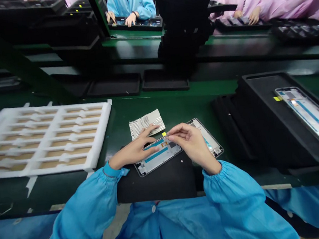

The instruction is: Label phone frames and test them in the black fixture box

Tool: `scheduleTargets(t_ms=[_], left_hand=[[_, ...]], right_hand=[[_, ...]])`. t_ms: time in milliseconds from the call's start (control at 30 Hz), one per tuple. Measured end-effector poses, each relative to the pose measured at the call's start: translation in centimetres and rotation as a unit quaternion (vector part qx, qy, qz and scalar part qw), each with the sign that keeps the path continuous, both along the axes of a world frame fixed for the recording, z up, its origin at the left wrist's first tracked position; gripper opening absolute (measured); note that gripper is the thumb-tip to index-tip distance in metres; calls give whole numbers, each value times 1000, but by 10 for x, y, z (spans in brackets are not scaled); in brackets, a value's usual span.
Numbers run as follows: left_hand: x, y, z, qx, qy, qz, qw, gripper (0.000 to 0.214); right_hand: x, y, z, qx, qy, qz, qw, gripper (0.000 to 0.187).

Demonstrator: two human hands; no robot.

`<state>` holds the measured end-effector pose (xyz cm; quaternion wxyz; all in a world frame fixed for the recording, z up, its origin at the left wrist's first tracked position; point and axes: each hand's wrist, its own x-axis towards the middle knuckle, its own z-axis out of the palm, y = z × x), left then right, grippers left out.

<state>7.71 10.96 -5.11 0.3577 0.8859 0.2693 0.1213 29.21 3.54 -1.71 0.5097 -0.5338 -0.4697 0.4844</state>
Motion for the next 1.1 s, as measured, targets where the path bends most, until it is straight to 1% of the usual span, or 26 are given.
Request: scheduleTargets(t_ms=[100, 200, 267, 333, 400, 500, 567, 633, 667, 733, 867, 967, 1033, 1100], left_hand=[[1, 1, -1, -10, 1, 0, 1000, 34], [3, 1, -6, 5, 0, 22, 1000, 28], [4, 2, -8, 26, -3, 32, 999, 26], [5, 0, -4, 39, -9, 32, 999, 26], [4, -5, 7, 35, -13, 21, 999, 28], [0, -20, 32, 33, 8, 4, 999, 29], [-3, -31, 46, 65, 39, 8, 997, 29], [-4, -42, 53, 107, 63, 16, 992, 30], [-4, -46, 53, 124, 65, 19, 990, 31], [-1, -53, 47, 154, 40, 35, 987, 30], [4, -61, 28, 190, -81, 89, 974, 21], [6, -65, 23, 198, -134, 96, 966, 14], [6, -66, 25, 188, -145, 106, 966, 13], [8, -67, 26, 173, -150, 127, 965, 12]], right_hand=[[4, 4, -10, -13, 16, -25, 999, 32], [6, 12, -22, -17, 25, -46, 998, 36], [6, 15, -29, -17, 28, -45, 998, 38], [4, 12, -30, -18, 29, -39, 999, 38], [2, 5, -25, -13, 26, -33, 999, 35], [-2, -14, -8, 14, -14, 5, 1000, 25], [-4, -25, 3, 27, -55, 52, 997, 18], [-6, -33, 10, 28, -84, 92, 992, 17], [-7, -35, 12, 27, -92, 104, 990, 18], [-8, -37, 11, 22, -98, 111, 989, 19], [-10, -36, 5, 13, -83, 100, 992, 19], [-10, -40, 5, 14, -68, 100, 993, 16], [-9, -44, 7, 39, -92, 83, 992, 12], [-5, -47, 8, 98, -164, 35, 981, 9]])
